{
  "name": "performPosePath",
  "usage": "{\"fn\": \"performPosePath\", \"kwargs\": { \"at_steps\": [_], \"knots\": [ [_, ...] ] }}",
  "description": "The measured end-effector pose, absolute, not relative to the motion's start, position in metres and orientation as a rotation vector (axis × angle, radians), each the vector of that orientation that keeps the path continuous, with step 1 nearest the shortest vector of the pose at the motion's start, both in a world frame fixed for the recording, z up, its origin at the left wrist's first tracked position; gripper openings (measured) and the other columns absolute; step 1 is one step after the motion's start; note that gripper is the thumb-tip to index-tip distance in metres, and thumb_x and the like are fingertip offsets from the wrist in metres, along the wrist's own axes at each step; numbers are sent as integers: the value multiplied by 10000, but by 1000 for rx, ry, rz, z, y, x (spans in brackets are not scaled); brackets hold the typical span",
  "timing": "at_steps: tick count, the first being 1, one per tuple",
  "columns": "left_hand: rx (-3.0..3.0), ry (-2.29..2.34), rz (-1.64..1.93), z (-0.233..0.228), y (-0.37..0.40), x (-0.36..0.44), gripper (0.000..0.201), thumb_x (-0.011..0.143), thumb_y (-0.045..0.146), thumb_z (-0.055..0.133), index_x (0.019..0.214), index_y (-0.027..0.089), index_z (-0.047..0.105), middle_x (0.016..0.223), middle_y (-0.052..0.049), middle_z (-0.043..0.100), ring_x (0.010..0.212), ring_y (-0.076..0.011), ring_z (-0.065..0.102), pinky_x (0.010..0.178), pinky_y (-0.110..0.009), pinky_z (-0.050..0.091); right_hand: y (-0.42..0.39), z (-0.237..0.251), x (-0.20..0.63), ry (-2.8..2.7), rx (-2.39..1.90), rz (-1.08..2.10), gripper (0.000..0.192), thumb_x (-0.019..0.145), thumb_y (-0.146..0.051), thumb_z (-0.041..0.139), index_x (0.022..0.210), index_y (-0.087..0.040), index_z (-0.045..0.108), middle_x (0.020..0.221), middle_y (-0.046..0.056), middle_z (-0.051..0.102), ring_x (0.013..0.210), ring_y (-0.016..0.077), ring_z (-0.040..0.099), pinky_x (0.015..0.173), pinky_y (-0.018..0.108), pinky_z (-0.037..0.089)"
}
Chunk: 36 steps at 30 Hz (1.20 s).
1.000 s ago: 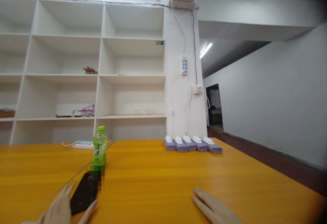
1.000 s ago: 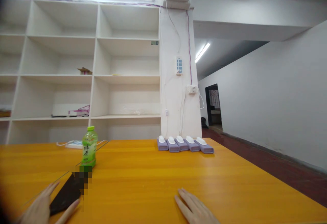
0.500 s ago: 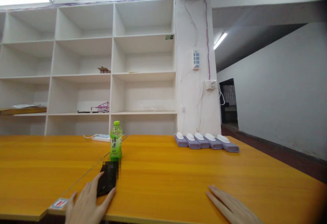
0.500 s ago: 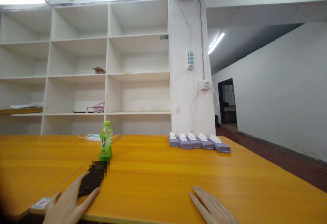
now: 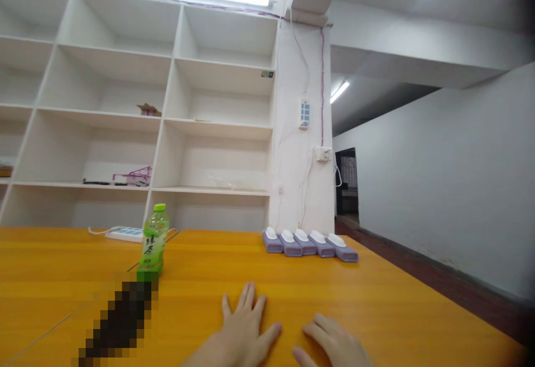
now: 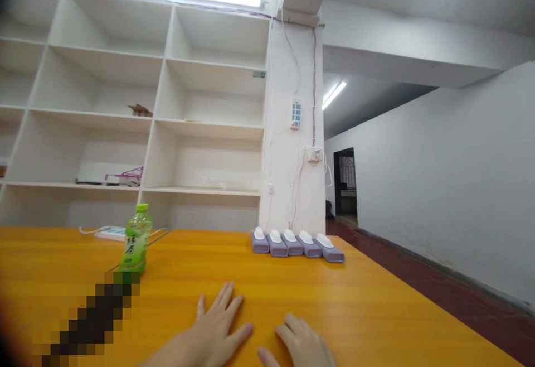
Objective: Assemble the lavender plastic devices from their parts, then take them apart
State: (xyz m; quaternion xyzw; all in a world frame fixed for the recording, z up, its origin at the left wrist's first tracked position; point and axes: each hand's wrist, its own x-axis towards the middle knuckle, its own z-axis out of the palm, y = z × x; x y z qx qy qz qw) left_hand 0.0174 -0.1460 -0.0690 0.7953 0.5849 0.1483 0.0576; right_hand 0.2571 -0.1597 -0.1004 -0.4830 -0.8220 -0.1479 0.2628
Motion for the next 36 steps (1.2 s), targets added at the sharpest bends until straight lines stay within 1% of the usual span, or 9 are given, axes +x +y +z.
{"fn": "performPosePath", "kwargs": {
  "at_steps": [2,5,8,11,15,23,29,32,36],
  "knots": [
    [2412,1801,432,-67,-118,34,774,892,692,269,1493,225,409,1614,-164,264,1507,-359,169,1129,-740,50,-143,-87,232,-2230,-1423,-348,273,927,-418,531,862,-236,725,949,72,721,872,245,700,777,318,539],
    [2402,1877,497,-65,-85,36,628,960,546,247,1459,221,447,1593,-172,324,1490,-357,234,1106,-766,81,-100,-70,196,-2195,-1510,-318,248,945,-347,508,945,-194,703,1086,112,682,975,250,669,838,334,506],
    [2416,1903,547,-64,-66,26,463,1008,340,249,1375,258,518,1515,-118,467,1428,-279,377,1150,-671,175,-51,-63,173,-2141,-1543,-322,202,938,-254,545,1056,-151,673,1241,150,620,1097,257,624,918,357,487],
    [2432,1904,598,-66,-51,15,348,1018,330,393,1304,229,563,1392,-91,571,1313,-254,502,1149,-584,278,-13,-65,159,-2077,-1591,-355,254,968,-295,577,1173,-149,617,1276,110,598,1146,259,592,946,449,501],
    [2440,1919,676,-75,-36,11,369,943,380,603,1251,177,588,1328,-95,588,1221,-273,560,1050,-542,431,17,-63,146,-2104,-1599,-432,369,958,-343,619,1287,-187,564,1347,99,560,1153,267,592,957,497,509],
    [2445,1945,724,-81,-40,14,329,956,351,585,1231,173,603,1275,-88,626,1221,-267,566,1083,-559,392,55,-51,128,-2127,-1719,-434,347,961,-341,617,1262,-175,576,1276,92,600,1073,243,631,895,456,548],
    [2451,1919,752,-82,-43,10,348,950,364,594,1245,179,593,1302,-90,607,1213,-266,568,1058,-542,425,37,-65,131,-2096,-1685,-461,347,958,-352,620,1254,-177,580,1277,87,599,1086,245,625,907,465,539],
    [2399,1964,809,-81,-43,10,356,946,365,600,1246,174,588,1295,-93,605,1181,-261,585,1023,-524,460,10,-66,136,-2112,-1619,-471,310,965,-362,593,1194,-154,614,1240,105,624,1134,269,595,979,496,466],
    [2326,2012,902,-80,-45,11,371,937,356,614,1257,170,577,1294,-97,598,1165,-261,589,1000,-511,479,-25,-60,141,-2090,-1523,-446,346,1026,-337,383,1046,-161,680,1125,131,691,1113,274,592,1105,495,235]
  ]
}}
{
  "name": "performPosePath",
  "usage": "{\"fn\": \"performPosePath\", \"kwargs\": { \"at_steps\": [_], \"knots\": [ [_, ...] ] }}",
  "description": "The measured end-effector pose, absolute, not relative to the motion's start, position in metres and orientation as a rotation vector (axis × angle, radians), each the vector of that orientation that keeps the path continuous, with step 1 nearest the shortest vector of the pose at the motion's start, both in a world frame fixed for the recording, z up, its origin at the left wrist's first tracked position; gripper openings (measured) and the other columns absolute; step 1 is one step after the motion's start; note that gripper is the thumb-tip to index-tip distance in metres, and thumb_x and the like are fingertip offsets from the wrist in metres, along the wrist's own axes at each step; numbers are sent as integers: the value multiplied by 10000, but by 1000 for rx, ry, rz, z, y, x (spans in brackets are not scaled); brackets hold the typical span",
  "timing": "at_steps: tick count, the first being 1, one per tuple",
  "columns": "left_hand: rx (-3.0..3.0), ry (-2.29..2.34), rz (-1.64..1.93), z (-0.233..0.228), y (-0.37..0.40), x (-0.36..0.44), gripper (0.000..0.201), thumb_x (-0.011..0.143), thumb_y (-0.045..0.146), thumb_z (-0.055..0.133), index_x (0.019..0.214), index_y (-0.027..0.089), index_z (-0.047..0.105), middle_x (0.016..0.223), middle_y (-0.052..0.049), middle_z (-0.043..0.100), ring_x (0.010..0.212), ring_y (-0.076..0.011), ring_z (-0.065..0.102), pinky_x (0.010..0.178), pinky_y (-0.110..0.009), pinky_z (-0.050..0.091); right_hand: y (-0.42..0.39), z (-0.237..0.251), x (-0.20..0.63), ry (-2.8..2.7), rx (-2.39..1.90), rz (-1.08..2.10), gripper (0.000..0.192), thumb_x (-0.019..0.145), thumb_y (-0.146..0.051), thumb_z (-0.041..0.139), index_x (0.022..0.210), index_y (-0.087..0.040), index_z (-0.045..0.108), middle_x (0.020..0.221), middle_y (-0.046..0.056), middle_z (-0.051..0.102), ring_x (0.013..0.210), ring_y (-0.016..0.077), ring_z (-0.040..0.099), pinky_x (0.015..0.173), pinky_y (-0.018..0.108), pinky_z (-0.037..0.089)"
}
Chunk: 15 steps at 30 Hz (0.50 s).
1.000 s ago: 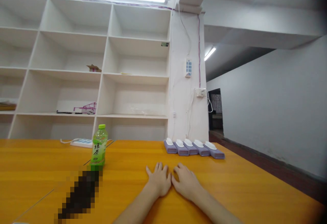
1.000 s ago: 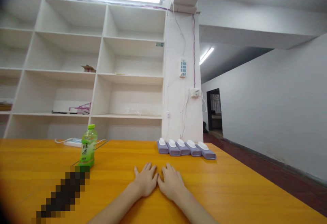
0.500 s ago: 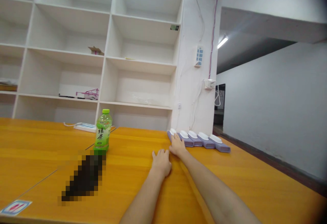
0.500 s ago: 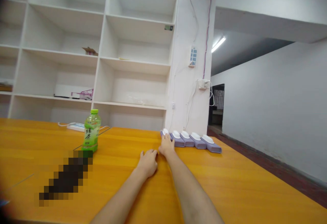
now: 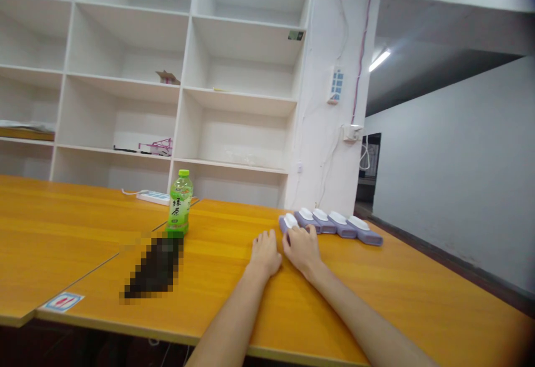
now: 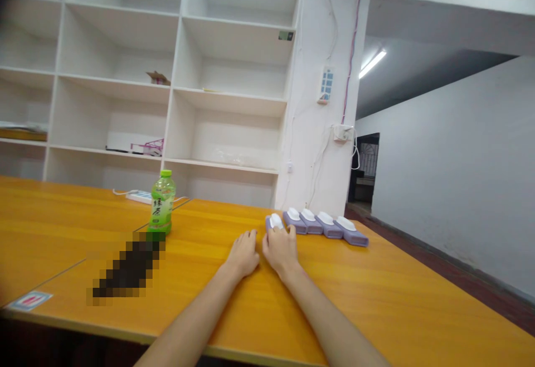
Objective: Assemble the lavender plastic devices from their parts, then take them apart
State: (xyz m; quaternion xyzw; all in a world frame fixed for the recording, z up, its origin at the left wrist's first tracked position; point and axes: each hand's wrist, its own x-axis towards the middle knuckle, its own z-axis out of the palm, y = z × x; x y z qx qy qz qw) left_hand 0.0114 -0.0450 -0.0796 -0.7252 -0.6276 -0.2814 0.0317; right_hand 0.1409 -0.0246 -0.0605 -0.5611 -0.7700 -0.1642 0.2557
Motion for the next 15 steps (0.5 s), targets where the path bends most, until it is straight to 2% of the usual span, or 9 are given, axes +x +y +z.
{"fn": "performPosePath", "kwargs": {
  "at_steps": [2,4,6,8,10,12,15],
  "knots": [
    [-2221,-1926,-919,-79,-46,11,379,940,338,611,1278,175,562,1316,-99,581,1190,-268,572,1009,-515,470,-34,-56,141,-2003,-1541,-412,429,1041,-363,281,1043,-189,674,1143,121,682,1115,277,586,1102,510,199],
    [-2212,-1917,-977,-79,-45,9,393,945,313,600,1309,180,538,1347,-105,558,1221,-277,548,1023,-517,456,-37,-53,141,-1894,-1596,-353,437,1025,-425,287,1112,-188,644,1208,153,642,1164,322,557,1059,544,243],
    [-2211,-1908,-1035,-79,-43,4,407,950,289,587,1335,179,516,1366,-112,545,1246,-281,530,1038,-514,441,-35,-53,142,-1810,-1657,-261,462,955,-515,439,1232,-172,580,1279,200,585,1208,388,522,983,560,334],
    [-2215,-1903,-1096,-80,-40,-2,399,954,282,579,1335,180,515,1360,-110,553,1244,-275,534,1049,-510,432,-31,-55,147,-1774,-1708,-133,586,855,-532,610,1296,-154,531,1282,231,569,1189,426,537,906,551,413],
    [-2215,-1903,-1165,-82,-36,-8,378,957,297,577,1315,186,531,1346,-102,565,1229,-267,546,1051,-510,429,-25,-57,155,-1805,-1713,21,572,834,-475,681,1285,-153,541,1228,207,603,1128,390,591,878,520,465],
    [-2219,-1907,-1230,-83,-32,-12,359,954,287,573,1296,181,539,1329,-100,575,1219,-263,553,1055,-509,422,-18,-56,167,-1914,-1641,187,425,901,-411,655,1238,-163,578,1184,137,635,1045,294,639,869,466,514],
    [-2255,-1897,-1307,-86,-29,-14,434,899,114,521,1332,121,492,1339,-156,564,1265,-267,521,1101,-454,376,-12,-53,184,-2134,-1417,410,303,955,-358,623,1183,-159,619,1171,61,648,962,212,660,811,388,571]
  ]
}}
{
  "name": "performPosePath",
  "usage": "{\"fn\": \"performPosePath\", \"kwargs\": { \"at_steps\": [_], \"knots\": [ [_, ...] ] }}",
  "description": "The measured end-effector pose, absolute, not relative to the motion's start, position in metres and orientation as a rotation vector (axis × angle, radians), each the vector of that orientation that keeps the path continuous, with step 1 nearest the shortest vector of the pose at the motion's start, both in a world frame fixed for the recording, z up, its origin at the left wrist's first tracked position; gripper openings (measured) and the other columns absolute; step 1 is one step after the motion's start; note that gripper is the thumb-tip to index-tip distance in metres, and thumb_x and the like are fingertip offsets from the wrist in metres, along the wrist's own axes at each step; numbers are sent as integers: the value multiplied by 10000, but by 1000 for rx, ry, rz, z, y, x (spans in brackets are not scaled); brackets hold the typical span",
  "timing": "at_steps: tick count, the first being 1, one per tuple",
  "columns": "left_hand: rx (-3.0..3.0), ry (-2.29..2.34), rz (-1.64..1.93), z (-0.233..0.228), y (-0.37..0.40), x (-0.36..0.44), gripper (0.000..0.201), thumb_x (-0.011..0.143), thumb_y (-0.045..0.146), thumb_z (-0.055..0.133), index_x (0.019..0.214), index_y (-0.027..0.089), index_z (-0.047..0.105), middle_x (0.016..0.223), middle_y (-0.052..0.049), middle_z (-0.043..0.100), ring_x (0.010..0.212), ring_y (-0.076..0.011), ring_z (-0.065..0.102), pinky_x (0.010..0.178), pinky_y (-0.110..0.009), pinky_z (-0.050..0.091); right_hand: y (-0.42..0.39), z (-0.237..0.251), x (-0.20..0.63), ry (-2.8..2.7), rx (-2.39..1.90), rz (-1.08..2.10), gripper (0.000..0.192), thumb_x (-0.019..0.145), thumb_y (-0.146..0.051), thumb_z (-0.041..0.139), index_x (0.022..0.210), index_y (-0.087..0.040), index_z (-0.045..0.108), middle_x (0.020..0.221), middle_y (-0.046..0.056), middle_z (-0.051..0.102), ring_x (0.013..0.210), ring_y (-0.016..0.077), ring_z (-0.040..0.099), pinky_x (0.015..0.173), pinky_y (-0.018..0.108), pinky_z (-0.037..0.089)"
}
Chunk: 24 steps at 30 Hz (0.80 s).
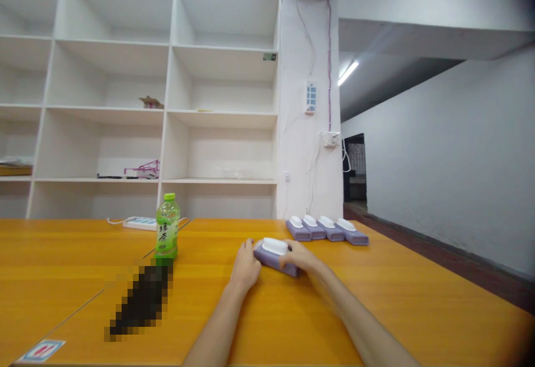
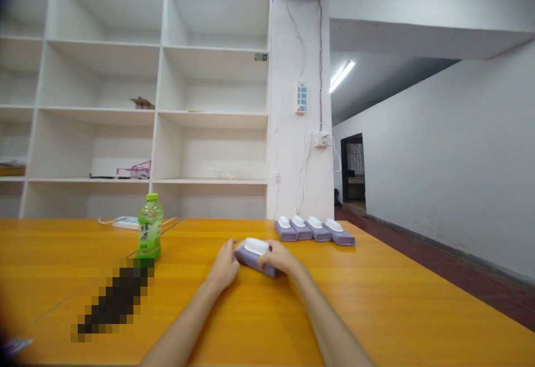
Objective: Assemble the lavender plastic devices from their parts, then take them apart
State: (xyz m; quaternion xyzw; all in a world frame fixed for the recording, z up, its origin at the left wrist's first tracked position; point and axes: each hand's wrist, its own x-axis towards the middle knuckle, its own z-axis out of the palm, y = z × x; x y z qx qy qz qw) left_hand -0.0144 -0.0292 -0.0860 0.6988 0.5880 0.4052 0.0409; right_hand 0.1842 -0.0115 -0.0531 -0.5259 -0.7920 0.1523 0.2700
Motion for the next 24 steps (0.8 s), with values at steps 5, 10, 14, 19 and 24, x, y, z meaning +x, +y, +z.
{"fn": "performPosePath", "kwargs": {
  "at_steps": [5,10,14,19,24],
  "knots": [
    [2226,1562,1212,-89,-30,-17,688,694,4,497,1370,130,465,1409,-143,534,1336,-228,470,1155,-304,303,-15,-54,195,-2234,-1143,463,392,834,-306,735,1193,-177,645,1155,43,678,991,238,657,851,382,549],
    [2289,1391,1207,-86,-37,-26,661,684,100,572,1339,147,499,1349,-133,573,1278,-255,514,1126,-334,345,-29,-69,217,-2153,-1085,327,677,645,-365,813,1274,-207,619,1260,93,651,1126,312,594,982,406,454],
    [2336,1260,1193,-79,-46,-24,522,712,134,600,1227,221,597,1220,-74,650,1133,-239,594,1033,-336,422,-31,-78,242,-2060,-1150,250,803,623,-559,817,1293,-175,595,1296,149,616,1170,342,566,1018,451,414],
    [2331,1182,1182,-77,-53,-10,460,764,247,665,1215,207,587,1123,-75,671,1014,-227,622,934,-341,482,-30,-79,246,-1971,-1175,176,722,665,-672,755,1188,-186,649,1181,126,671,1085,336,603,940,434,454],
    [2325,1123,1182,-79,-54,-3,737,725,328,768,1384,203,461,1416,-109,526,1301,-268,481,1141,-385,327,-35,-77,237,-1964,-1140,143,827,694,-682,731,1362,-233,542,1331,118,620,1189,337,570,1000,436,421]
  ]
}}
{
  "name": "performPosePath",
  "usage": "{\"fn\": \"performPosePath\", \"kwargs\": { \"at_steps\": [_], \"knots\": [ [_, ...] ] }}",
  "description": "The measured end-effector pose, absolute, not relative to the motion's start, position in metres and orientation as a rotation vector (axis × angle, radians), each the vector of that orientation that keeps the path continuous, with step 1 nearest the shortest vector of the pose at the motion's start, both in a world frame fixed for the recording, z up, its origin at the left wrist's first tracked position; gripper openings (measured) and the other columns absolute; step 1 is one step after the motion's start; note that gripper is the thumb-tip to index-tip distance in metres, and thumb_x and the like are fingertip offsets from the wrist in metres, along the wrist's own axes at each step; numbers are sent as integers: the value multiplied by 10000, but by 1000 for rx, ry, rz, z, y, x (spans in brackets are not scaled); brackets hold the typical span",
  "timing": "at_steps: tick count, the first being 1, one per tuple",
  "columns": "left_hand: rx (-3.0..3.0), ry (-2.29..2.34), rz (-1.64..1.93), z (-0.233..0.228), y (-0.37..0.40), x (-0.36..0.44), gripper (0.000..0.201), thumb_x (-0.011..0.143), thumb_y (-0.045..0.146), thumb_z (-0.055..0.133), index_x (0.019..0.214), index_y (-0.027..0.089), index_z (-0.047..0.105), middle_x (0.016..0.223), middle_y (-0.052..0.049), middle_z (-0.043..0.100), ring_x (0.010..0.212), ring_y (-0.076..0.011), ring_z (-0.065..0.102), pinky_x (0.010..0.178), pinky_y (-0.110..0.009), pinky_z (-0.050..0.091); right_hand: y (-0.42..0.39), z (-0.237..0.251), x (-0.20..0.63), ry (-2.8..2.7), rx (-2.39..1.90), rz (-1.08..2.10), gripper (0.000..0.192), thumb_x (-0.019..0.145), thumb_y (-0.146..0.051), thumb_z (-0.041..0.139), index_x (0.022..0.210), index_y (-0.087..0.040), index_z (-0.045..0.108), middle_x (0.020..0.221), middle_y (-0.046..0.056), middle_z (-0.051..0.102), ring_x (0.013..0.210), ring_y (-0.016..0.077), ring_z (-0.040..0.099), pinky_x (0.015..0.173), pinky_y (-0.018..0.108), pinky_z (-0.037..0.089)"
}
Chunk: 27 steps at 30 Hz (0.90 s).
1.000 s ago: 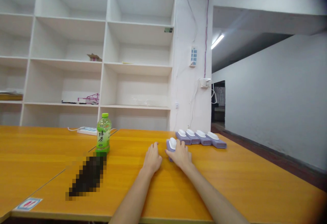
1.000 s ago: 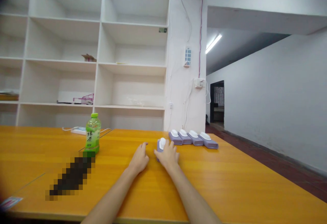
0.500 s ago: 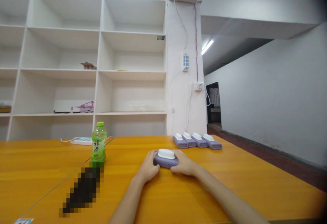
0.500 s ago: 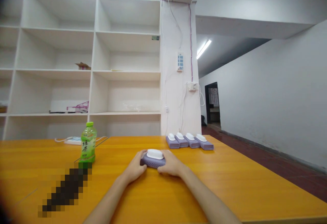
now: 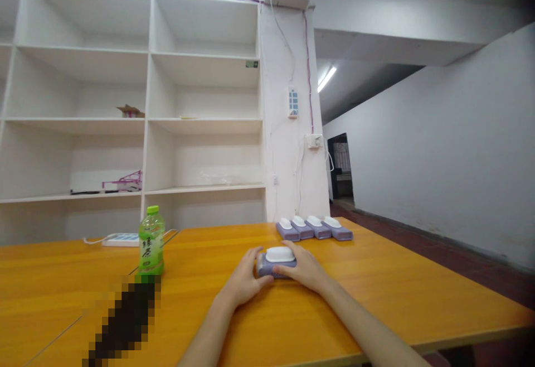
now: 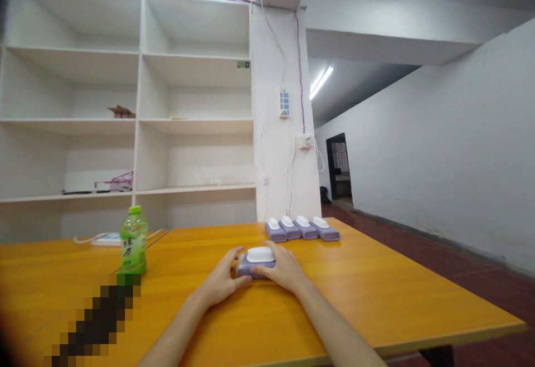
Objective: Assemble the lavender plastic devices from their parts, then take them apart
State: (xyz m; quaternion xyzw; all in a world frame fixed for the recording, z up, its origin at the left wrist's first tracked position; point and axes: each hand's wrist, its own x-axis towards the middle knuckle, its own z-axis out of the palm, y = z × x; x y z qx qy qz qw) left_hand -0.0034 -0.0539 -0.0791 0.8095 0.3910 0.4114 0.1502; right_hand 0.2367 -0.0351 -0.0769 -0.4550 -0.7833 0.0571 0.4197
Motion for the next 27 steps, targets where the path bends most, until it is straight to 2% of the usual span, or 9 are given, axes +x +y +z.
{"fn": "performPosePath", "kwargs": {
  "at_steps": [2,6,10,13,16,20,22,27],
  "knots": [
    [2319,1102,1151,-79,-54,-4,741,722,323,777,1384,212,462,1406,-96,541,1290,-256,499,1135,-364,339,-38,-75,235,-1978,-1118,148,767,703,-668,734,1318,-237,575,1282,103,651,1147,321,596,965,411,442],
    [2294,1116,1128,-78,-54,-5,689,694,335,805,1306,217,513,1310,-76,594,1181,-247,568,1055,-343,413,-41,-71,233,-2000,-1074,160,543,749,-622,722,1123,-235,651,1044,37,724,938,243,655,798,306,481],
    [2275,1157,1103,-78,-53,-6,707,607,412,860,1216,212,563,1181,-66,637,1036,-256,611,919,-340,478,-43,-70,232,-1996,-1085,118,390,906,-590,550,989,-225,661,906,20,722,836,204,654,732,275,462],
    [2266,1183,1092,-79,-53,-4,756,599,455,854,1253,203,569,1229,-88,631,1087,-278,592,964,-364,451,-46,-69,232,-1982,-1117,30,391,934,-571,508,1034,-224,655,965,54,719,900,236,650,813,327,455],
    [2259,1212,1102,-80,-54,-1,796,581,487,855,1266,189,582,1261,-108,625,1133,-302,571,1002,-385,424,-56,-64,228,-2006,-1086,-80,395,919,-509,554,1173,-215,625,1136,105,688,1069,286,607,954,404,406],
    [2272,1215,1134,-78,-58,4,777,562,504,860,1225,195,601,1218,-97,646,1089,-295,585,962,-368,440,-71,-58,214,-2130,-939,-181,437,880,-414,626,1282,-249,584,1301,86,623,1233,277,518,1076,394,318],
    [2288,1199,1142,-77,-60,5,759,555,524,862,1197,203,613,1200,-88,654,1071,-286,590,947,-352,443,-73,-57,207,-2149,-921,-198,408,881,-410,632,1257,-256,594,1279,72,629,1201,264,535,1049,377,345],
    [2276,1220,1152,-76,-61,7,729,591,560,832,1175,186,606,1106,-78,676,972,-261,611,848,-329,462,-66,-62,202,-2086,-998,-223,218,934,-408,575,1047,-229,628,1046,54,657,1002,234,582,889,342,420]
  ]
}}
